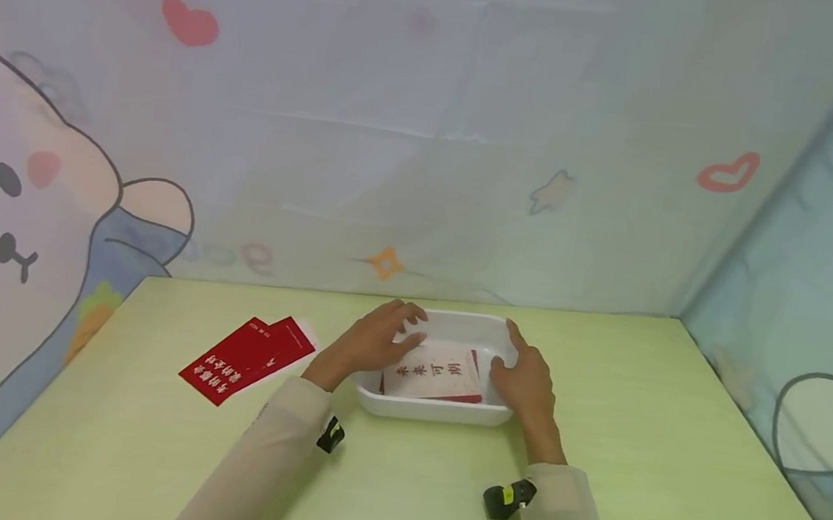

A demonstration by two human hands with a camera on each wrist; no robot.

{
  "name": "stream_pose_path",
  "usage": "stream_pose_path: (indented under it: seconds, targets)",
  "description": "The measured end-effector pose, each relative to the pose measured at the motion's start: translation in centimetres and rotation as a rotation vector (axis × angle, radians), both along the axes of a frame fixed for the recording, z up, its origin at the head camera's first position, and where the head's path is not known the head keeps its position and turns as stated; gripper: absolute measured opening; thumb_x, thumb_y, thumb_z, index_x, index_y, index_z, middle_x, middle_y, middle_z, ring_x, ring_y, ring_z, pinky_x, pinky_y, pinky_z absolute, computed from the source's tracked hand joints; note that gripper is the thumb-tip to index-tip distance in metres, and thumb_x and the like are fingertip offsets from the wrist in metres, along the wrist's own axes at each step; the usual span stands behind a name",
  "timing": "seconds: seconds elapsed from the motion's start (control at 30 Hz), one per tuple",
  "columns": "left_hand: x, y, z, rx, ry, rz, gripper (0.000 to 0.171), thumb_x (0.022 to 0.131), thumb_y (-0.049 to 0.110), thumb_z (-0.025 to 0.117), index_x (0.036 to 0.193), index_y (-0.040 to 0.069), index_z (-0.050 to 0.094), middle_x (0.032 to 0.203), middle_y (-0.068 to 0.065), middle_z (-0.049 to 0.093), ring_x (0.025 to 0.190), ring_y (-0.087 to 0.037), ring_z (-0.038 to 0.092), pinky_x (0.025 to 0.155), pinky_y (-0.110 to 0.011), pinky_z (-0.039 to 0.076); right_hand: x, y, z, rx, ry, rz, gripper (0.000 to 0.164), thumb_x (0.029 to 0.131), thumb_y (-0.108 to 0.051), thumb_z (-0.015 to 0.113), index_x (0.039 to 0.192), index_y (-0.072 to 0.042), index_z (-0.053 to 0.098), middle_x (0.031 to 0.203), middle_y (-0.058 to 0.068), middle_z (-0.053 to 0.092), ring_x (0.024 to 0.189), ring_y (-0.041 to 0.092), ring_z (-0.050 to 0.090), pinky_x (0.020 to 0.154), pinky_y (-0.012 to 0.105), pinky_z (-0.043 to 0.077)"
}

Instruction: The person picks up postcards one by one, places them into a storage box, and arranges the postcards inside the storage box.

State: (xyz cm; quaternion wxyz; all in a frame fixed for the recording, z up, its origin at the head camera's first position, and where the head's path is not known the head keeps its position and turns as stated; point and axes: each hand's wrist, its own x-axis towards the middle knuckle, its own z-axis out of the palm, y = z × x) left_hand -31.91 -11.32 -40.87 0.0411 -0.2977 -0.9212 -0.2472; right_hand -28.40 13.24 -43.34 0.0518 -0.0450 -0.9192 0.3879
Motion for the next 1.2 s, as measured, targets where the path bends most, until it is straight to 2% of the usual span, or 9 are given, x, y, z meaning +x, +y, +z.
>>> stream_pose_path:
  seconds: [0.23,0.43,0.57,0.7,0.9,1.2]
  targets:
    - [-0.1,-1.3,0.5,0.024,-0.012,0.009,0.035,0.095,0.029,0.053,0.125,0.012,0.052,0.119,-0.010,0.053,0.099,-0.023,0.055,0.078,-0.043,0.050,-0.1,0.1,-0.3,-0.006,0.031,-0.005,0.062,0.090,-0.020,0.048,0.148,-0.018,0.028,0.131,0.030,0.046,0.101,0.040,0.049,0.074,0.058,0.048]
    - [-0.3,-2.8,0.8,0.033,0.090,0.084,0.032,0.094,0.027,0.056,0.122,0.011,0.055,0.114,-0.009,0.055,0.097,-0.021,0.052,0.082,-0.044,0.047,-0.1,-0.1,-0.1,0.001,0.037,-0.002,0.062,0.090,-0.020,0.049,0.148,-0.018,0.028,0.130,0.030,0.046,0.096,0.038,0.050,0.071,0.058,0.049]
    - [-0.3,-3.9,0.2,0.076,0.131,0.119,0.035,0.093,0.028,0.055,0.124,0.010,0.052,0.117,-0.014,0.054,0.099,-0.026,0.051,0.084,-0.047,0.046,0.1,-0.1,0.1,0.018,0.030,-0.004,0.063,0.089,-0.020,0.049,0.148,-0.018,0.028,0.129,0.030,0.047,0.094,0.038,0.050,0.071,0.059,0.048]
    - [-0.2,-5.2,-0.5,0.107,0.128,0.160,0.038,0.094,0.029,0.053,0.126,0.010,0.048,0.118,-0.015,0.053,0.100,-0.027,0.051,0.085,-0.048,0.046,0.1,-0.1,0.1,0.026,0.028,-0.001,0.063,0.089,-0.020,0.048,0.148,-0.018,0.027,0.129,0.029,0.048,0.094,0.037,0.049,0.070,0.057,0.048]
    - [-0.1,-6.4,-0.9,0.123,0.097,0.243,0.042,0.096,0.034,0.048,0.131,0.010,0.044,0.117,-0.014,0.054,0.100,-0.027,0.053,0.087,-0.053,0.040,0.1,0.0,0.0,0.030,0.014,-0.002,0.063,0.089,-0.021,0.048,0.149,-0.018,0.026,0.129,0.030,0.047,0.094,0.038,0.049,0.070,0.058,0.048]
    - [0.7,-8.0,-1.7,0.112,0.077,0.355,0.044,0.099,0.037,0.041,0.133,0.007,0.043,0.115,-0.014,0.055,0.100,-0.028,0.050,0.085,-0.058,0.037,0.5,-0.3,-0.3,0.021,-0.001,0.001,0.064,0.090,-0.021,0.048,0.149,-0.019,0.025,0.131,0.029,0.045,0.096,0.038,0.049,0.071,0.058,0.047]
